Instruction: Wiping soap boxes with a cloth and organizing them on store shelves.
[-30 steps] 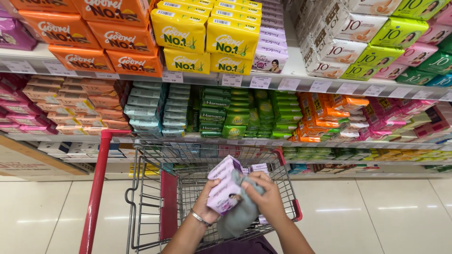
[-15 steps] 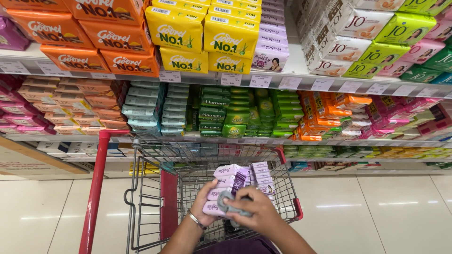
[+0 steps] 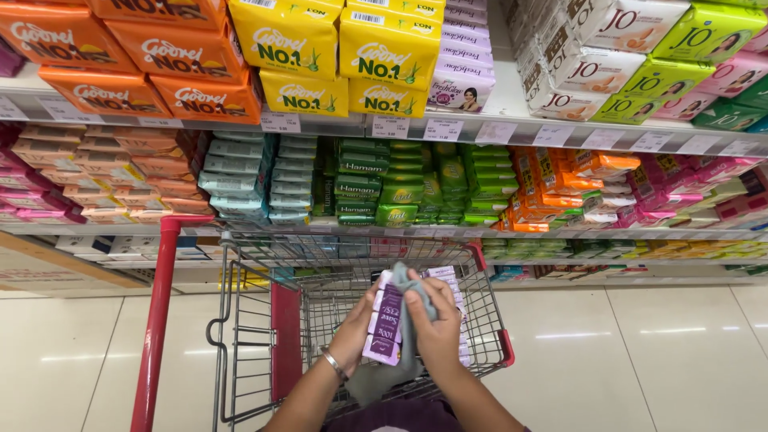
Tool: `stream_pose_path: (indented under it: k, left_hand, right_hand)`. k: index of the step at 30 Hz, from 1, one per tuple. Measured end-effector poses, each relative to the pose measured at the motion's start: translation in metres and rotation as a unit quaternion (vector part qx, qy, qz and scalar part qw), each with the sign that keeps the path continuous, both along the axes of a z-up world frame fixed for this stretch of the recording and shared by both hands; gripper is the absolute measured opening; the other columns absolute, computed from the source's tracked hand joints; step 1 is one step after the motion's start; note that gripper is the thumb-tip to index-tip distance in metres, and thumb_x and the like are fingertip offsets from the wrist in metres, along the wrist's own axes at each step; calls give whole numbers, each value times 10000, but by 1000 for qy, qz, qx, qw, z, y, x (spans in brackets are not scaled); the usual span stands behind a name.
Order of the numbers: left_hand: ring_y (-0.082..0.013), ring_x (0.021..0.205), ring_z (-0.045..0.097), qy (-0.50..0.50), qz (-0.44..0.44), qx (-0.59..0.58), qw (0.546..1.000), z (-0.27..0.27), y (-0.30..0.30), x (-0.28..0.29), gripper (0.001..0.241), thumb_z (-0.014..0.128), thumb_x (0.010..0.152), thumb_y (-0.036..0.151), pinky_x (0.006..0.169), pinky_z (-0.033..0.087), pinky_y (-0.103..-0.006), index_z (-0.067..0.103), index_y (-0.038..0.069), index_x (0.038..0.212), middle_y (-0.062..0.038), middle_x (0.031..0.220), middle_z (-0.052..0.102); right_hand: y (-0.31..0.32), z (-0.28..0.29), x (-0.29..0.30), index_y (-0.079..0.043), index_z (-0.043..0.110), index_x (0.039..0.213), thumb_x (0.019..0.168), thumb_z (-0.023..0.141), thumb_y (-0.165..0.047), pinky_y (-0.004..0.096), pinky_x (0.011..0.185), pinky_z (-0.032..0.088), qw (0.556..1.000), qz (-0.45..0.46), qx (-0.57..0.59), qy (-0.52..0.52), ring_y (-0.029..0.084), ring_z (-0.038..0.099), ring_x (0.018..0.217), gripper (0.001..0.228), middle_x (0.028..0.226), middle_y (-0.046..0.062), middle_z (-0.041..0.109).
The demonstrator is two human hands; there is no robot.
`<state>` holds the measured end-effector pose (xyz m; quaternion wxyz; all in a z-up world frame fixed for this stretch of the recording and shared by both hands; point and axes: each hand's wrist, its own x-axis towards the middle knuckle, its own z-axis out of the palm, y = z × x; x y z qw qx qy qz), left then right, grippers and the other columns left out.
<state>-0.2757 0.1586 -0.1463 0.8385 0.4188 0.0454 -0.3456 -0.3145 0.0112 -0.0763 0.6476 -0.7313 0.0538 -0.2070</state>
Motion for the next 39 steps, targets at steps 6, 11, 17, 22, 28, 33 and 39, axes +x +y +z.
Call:
stream_pose_path:
  k: [6, 11, 17, 22, 28, 33, 39]
  left_hand:
    - [-187, 937, 746, 106, 15, -110, 988, -13, 0, -14, 620, 466, 946, 624, 839, 619, -372, 622, 110, 1256, -79, 1072, 737]
    - [-231, 998, 738, 159, 40, -154, 974, 22, 1, -11, 562, 529, 924, 548, 889, 606, -439, 628, 109, 1259, -97, 1130, 741]
    - [-267, 1093, 701, 141, 59, -197, 968, 5, 3, -7, 590, 551, 946, 556, 978, 554, -485, 599, 105, 1324, -122, 1216, 706]
    - [-291, 1125, 691, 169, 70, -231, 956, 22, 2, -1, 663, 539, 891, 587, 1001, 539, -517, 593, 102, 1339, -132, 1248, 707]
    - [-312, 1169, 665, 121, 99, -257, 954, 34, 8, 10, 699, 566, 922, 596, 1035, 521, -495, 575, 72, 1383, -158, 1289, 677]
    - [-315, 1146, 674, 132, 101, -272, 948, 27, 6, 13, 723, 568, 897, 620, 999, 528, -499, 576, 71, 1367, -161, 1273, 688]
    - [-303, 1166, 661, 143, 50, -324, 934, 7, 10, 6, 722, 562, 930, 625, 1016, 532, -487, 562, 80, 1404, -156, 1301, 672]
  right_hand:
    - [4, 5, 7, -73, 778, 1215, 889, 754, -202, 257, 801, 507, 982, -5, -186, 5, 140, 598, 900, 351, 1008, 38, 609]
    - [-14, -13, 18, -81, 777, 1191, 912, 744, -176, 277, 819, 513, 985, -14, -156, 75, 149, 608, 931, 297, 1007, 37, 633]
    - [-7, 2, 7, -105, 791, 1156, 844, 798, -208, 298, 726, 541, 965, 52, -251, 53, 161, 634, 850, 328, 982, 48, 642]
    - [-17, -5, 0, -106, 808, 1124, 853, 800, -199, 299, 715, 561, 961, 33, -261, 85, 167, 657, 843, 286, 971, 52, 660]
    - [-14, 3, -7, -111, 798, 1128, 832, 801, -206, 294, 657, 557, 950, 116, -288, 41, 161, 669, 781, 310, 953, 44, 664]
    - [-7, 27, -18, -122, 781, 1166, 840, 793, -208, 309, 666, 548, 942, 134, -305, 33, 184, 675, 779, 337, 931, 47, 683]
    - [-42, -22, 2, -100, 794, 1145, 863, 780, -178, 306, 767, 554, 963, 101, -249, 36, 165, 652, 908, 292, 1002, 59, 683]
